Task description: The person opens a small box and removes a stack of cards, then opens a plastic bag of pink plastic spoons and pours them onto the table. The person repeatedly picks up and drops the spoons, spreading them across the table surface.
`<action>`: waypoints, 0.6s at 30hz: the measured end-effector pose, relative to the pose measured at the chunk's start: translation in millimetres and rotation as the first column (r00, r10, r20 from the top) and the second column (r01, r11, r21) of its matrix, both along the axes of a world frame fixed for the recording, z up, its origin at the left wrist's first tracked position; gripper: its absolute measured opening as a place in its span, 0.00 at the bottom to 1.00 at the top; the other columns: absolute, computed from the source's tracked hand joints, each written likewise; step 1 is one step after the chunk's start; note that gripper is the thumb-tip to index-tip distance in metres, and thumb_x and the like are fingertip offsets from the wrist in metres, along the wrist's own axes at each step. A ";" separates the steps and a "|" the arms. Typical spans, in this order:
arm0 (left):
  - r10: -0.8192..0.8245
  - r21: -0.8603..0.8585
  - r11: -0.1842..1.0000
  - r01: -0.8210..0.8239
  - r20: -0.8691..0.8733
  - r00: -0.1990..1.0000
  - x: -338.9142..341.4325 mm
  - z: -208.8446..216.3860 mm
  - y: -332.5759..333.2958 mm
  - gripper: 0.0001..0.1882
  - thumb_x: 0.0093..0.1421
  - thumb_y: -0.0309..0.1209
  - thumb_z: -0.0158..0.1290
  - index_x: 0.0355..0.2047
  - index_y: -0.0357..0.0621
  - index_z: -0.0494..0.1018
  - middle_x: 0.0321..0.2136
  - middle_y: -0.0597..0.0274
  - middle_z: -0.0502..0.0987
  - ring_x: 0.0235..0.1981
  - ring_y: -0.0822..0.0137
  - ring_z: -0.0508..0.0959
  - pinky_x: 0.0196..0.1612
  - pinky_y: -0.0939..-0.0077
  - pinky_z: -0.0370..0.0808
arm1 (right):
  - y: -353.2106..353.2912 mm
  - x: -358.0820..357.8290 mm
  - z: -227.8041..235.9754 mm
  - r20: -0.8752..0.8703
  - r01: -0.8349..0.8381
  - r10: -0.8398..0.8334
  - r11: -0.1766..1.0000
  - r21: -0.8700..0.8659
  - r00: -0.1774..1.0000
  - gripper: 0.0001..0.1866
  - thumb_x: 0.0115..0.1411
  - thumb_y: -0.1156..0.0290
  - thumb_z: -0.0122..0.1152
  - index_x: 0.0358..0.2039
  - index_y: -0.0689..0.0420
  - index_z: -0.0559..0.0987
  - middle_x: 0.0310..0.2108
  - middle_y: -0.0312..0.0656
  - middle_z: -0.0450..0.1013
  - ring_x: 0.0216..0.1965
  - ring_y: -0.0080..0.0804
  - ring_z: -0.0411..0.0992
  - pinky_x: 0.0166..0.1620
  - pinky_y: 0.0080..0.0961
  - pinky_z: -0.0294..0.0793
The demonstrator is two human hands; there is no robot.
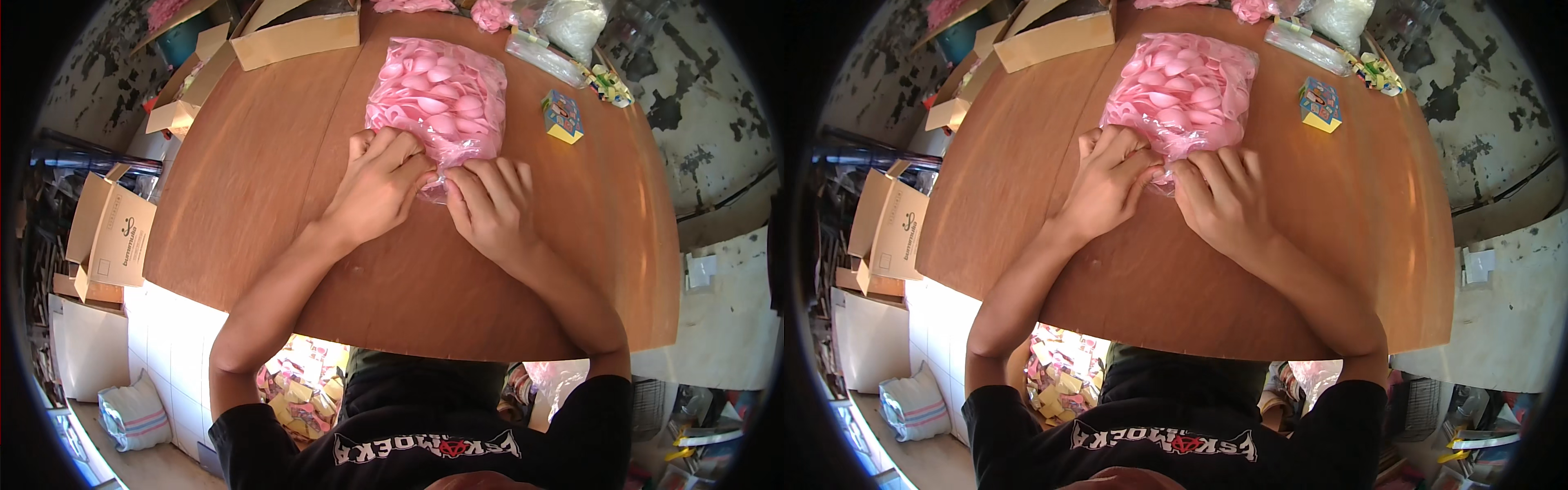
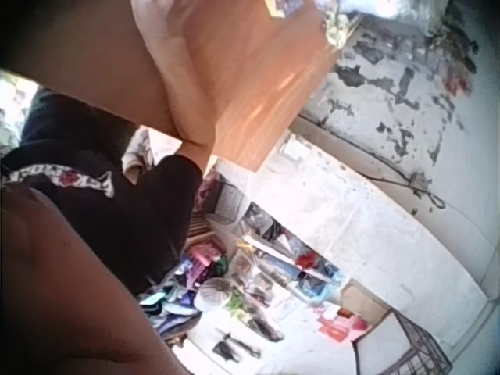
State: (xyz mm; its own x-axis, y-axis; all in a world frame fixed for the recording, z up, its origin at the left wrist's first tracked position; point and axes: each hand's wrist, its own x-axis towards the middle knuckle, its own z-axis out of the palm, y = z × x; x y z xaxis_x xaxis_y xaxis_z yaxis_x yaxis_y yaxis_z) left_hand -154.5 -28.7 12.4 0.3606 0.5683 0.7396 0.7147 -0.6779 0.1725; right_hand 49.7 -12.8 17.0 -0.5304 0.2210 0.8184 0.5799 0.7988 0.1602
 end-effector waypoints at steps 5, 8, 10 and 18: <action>-0.007 0.035 0.999 0.015 -0.215 0.977 -5.0 0.2 4.0 0.06 0.56 0.30 0.59 0.35 0.46 0.79 0.37 0.68 0.72 0.44 0.66 0.70 0.48 0.65 0.59 | -4.5 -7.1 -3.1 0.086 0.117 -0.109 0.988 -0.096 0.990 0.08 0.48 0.73 0.65 0.26 0.54 0.73 0.26 0.36 0.65 0.29 0.35 0.67 0.34 0.34 0.64; 0.092 0.197 0.980 -0.012 -0.407 0.909 -6.3 1.2 0.8 0.06 0.58 0.33 0.54 0.32 0.47 0.79 0.37 0.69 0.72 0.43 0.68 0.70 0.48 0.66 0.61 | -5.1 -9.7 -3.2 0.072 0.081 -0.072 0.988 -0.135 0.995 0.08 0.48 0.74 0.65 0.26 0.54 0.72 0.25 0.37 0.64 0.28 0.36 0.67 0.33 0.35 0.64; 0.075 0.177 0.984 -0.004 -0.394 0.916 -5.8 -0.4 3.4 0.06 0.58 0.33 0.54 0.31 0.47 0.79 0.37 0.69 0.72 0.43 0.68 0.70 0.48 0.66 0.62 | -2.9 -5.6 -7.6 0.058 0.061 -0.054 0.990 -0.124 0.997 0.07 0.49 0.74 0.65 0.28 0.53 0.75 0.28 0.37 0.67 0.29 0.36 0.69 0.33 0.35 0.65; -0.003 0.127 0.991 0.042 -0.296 0.955 -7.9 -8.2 6.7 0.07 0.58 0.33 0.56 0.31 0.45 0.81 0.38 0.67 0.72 0.43 0.65 0.69 0.50 0.66 0.61 | -8.2 -4.9 -6.4 0.122 0.097 -0.099 0.995 0.025 0.988 0.07 0.54 0.72 0.66 0.34 0.55 0.79 0.35 0.37 0.71 0.32 0.37 0.71 0.32 0.35 0.65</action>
State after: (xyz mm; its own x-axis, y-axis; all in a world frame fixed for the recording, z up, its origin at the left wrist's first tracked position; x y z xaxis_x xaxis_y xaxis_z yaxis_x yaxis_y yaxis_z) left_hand -162.5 -22.0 4.2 0.5847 0.4636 0.6657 0.7046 -0.6969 -0.1336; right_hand 44.7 -21.0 10.6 -0.6038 0.2618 0.7529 0.6300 0.7354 0.2495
